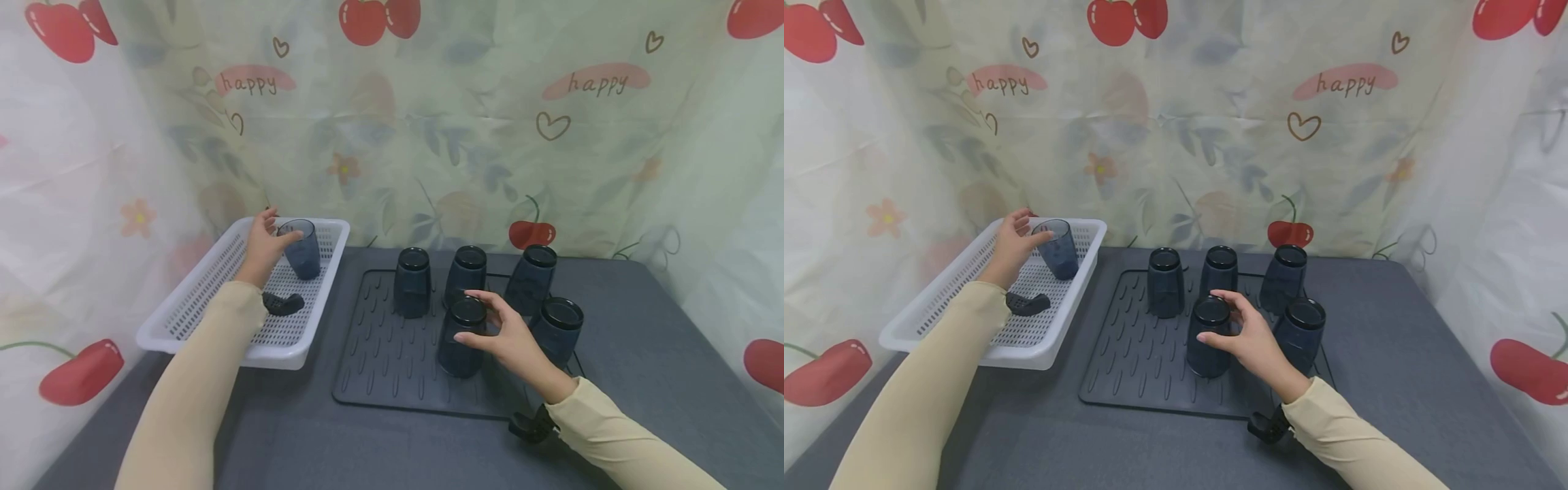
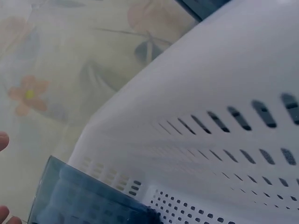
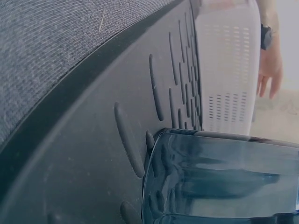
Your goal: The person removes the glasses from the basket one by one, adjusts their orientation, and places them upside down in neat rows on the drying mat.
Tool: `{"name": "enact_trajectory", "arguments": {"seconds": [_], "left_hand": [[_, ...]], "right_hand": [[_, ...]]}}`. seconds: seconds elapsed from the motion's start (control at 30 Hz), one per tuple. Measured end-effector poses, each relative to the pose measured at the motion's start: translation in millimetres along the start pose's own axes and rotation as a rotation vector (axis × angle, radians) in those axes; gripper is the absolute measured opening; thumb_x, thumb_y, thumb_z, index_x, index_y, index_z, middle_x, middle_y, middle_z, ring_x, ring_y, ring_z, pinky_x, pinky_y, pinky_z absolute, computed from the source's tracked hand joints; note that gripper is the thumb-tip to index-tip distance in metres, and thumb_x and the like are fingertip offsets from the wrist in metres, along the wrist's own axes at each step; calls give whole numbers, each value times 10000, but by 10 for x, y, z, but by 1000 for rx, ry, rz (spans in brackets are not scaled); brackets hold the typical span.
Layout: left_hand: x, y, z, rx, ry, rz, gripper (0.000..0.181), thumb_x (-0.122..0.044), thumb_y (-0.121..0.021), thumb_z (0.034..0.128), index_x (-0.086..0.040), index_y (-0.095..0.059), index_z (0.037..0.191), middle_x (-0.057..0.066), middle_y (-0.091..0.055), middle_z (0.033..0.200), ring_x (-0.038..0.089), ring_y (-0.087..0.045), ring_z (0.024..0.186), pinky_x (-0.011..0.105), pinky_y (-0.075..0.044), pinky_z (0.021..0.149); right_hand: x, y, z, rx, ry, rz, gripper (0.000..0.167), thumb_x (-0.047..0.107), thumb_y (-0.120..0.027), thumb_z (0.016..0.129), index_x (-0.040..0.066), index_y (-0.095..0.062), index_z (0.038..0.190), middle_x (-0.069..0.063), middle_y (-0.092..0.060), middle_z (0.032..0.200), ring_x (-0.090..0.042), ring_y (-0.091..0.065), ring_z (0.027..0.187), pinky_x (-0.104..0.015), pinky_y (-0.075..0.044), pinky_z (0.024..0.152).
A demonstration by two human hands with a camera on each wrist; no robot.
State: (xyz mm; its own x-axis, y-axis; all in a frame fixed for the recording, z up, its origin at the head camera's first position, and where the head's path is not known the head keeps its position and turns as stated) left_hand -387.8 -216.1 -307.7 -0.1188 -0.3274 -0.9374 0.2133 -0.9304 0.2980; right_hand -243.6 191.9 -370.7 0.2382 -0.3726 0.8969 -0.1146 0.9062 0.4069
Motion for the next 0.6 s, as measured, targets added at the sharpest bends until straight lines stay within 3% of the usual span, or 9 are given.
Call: {"name": "enact_trajectory", "arguments": {"seconds": [0.37,0.6], "left_hand": [[88,-29,89,27,119,33,868,-189,-685,894,-88,-120,1544,163,-140,1602,325,-180,1470,478,-233,1177],[88,-72,118,39,151,9,894,-166,-685,891,-89,-83,1547,181,-113,1603,328,-155,1476,473,-208,1186]], "right_hand": [[5,-1,-9,2,-3,9,755,321,-806,785,213,-415,1421,-43,-393,1481,-279,-426,1348,-528,-377,1078],[15,0,-9,4,-10,16,755,317,-806,787,202,-412,1421,-50,-377,1496,-280,-372,1391,-530,-322,1119]]}}
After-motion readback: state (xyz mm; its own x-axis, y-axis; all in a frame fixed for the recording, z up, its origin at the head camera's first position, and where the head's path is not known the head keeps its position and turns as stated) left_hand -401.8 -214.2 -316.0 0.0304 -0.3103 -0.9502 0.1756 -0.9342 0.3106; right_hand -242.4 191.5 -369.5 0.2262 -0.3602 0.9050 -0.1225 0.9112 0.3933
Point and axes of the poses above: each hand's wrist, its own z-axis towards the middle knuckle, its own y-axis out of the back of the hand, x = y × z, the point moved 3 cm from there along z, towards the middle knuckle
